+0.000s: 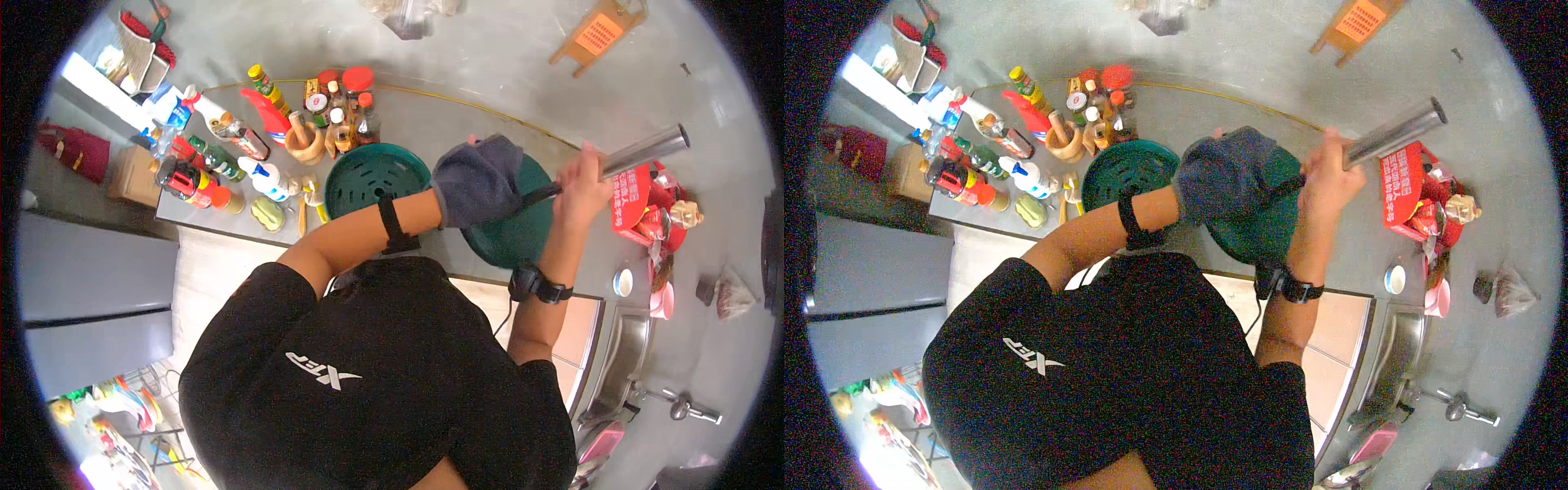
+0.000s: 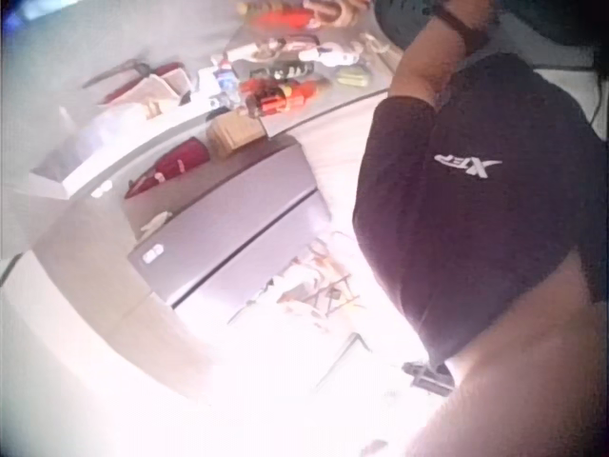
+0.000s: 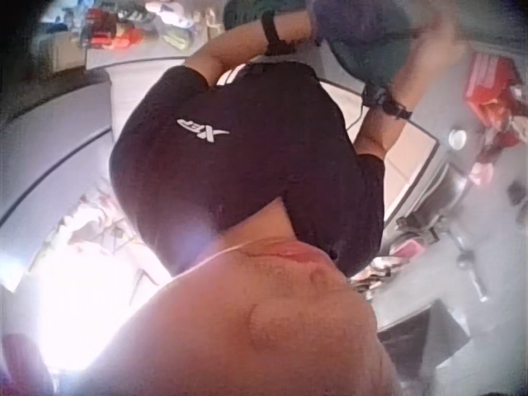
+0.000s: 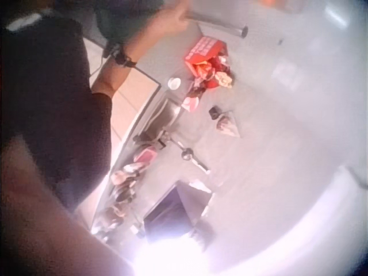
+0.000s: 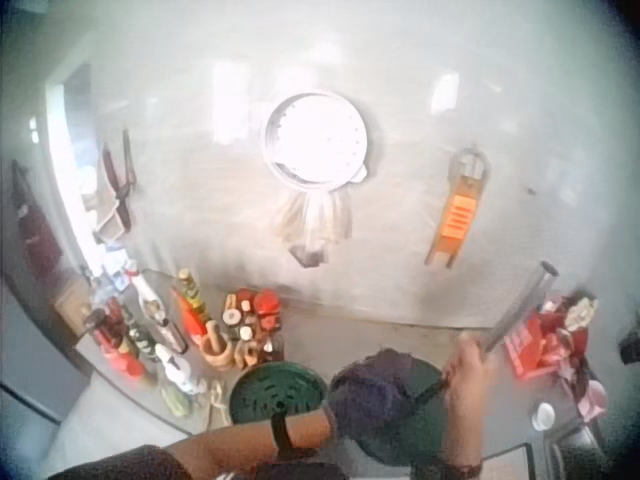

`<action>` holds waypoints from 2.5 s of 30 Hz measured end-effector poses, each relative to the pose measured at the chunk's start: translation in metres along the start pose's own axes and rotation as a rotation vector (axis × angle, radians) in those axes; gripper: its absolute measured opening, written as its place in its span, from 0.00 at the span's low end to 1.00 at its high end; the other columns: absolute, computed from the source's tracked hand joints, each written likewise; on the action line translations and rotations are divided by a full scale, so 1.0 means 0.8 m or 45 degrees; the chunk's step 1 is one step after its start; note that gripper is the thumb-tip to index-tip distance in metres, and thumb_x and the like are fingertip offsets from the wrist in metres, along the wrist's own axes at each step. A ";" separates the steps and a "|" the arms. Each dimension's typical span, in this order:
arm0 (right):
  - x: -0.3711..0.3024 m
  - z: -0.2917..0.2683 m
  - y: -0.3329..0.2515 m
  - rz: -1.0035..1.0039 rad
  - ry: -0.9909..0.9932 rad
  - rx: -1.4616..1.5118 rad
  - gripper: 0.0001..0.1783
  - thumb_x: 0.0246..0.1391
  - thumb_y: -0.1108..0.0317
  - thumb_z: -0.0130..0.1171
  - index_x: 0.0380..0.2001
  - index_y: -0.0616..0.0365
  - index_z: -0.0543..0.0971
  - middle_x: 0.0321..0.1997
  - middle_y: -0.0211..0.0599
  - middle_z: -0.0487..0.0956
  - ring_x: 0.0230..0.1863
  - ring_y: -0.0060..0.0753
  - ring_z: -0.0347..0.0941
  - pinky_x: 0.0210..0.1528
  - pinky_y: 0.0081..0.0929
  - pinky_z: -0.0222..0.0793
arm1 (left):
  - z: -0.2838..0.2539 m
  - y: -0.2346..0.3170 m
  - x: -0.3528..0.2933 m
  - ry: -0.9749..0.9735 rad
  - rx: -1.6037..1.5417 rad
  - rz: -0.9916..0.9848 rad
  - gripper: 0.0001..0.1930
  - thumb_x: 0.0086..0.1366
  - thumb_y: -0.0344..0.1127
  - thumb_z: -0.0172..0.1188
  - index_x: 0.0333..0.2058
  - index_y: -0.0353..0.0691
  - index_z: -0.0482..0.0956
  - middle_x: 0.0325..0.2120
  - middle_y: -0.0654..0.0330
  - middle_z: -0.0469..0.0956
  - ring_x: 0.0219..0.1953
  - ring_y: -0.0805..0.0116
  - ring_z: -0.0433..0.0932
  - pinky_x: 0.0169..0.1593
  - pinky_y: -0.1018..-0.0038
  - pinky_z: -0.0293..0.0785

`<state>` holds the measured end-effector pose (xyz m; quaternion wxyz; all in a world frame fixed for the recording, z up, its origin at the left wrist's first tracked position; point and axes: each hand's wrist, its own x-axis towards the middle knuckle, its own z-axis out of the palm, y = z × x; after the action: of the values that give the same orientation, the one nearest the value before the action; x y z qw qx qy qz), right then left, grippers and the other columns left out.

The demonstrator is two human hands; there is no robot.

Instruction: The person washes green steamer racks and a cloth in a sink, wipes the racks and a metal stand with the cloth, and then wipes the counter surface.

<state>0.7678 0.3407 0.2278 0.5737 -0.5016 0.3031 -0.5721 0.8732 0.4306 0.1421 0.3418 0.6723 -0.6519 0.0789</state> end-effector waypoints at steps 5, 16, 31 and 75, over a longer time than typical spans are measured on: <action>0.011 0.011 0.005 -0.252 0.222 0.082 0.13 0.53 0.69 0.60 0.19 0.55 0.68 0.13 0.25 0.64 0.12 0.18 0.56 0.13 0.20 0.49 | 0.116 0.005 -0.022 0.187 -1.695 -0.140 0.25 0.66 0.51 0.40 0.55 0.42 0.67 0.59 0.50 0.64 0.63 0.59 0.58 0.68 0.63 0.46; 0.026 -0.019 -0.031 -0.354 0.668 0.133 0.16 0.54 0.60 0.62 0.21 0.57 0.71 0.20 0.28 0.68 0.25 0.23 0.62 0.28 0.24 0.59 | 0.014 0.067 -0.051 -0.231 -0.841 0.281 0.23 0.61 0.43 0.57 0.53 0.42 0.70 0.51 0.51 0.73 0.53 0.54 0.72 0.60 0.66 0.64; 0.064 -0.054 0.093 -0.176 0.160 -0.334 0.04 0.47 0.70 0.54 0.27 0.59 0.72 0.27 0.29 0.71 0.31 0.25 0.66 0.36 0.24 0.63 | -0.152 -0.011 -0.133 -0.226 -1.639 -0.586 0.19 0.46 0.31 0.68 0.40 0.34 0.78 0.39 0.55 0.80 0.42 0.65 0.78 0.46 0.69 0.75; -0.097 0.008 0.211 -0.010 -0.642 -1.805 0.15 0.57 0.62 0.50 0.36 0.67 0.74 0.34 0.60 0.78 0.37 0.62 0.74 0.38 0.50 0.69 | -0.230 -0.174 -0.328 -0.093 -0.529 -0.265 0.10 0.48 0.34 0.66 0.22 0.42 0.72 0.18 0.59 0.68 0.22 0.53 0.72 0.27 0.64 0.64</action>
<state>0.8206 0.3897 0.0570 0.1632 -0.8678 0.4563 -0.1097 1.0291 0.7382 0.0869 0.4551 0.6535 -0.5933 -0.1170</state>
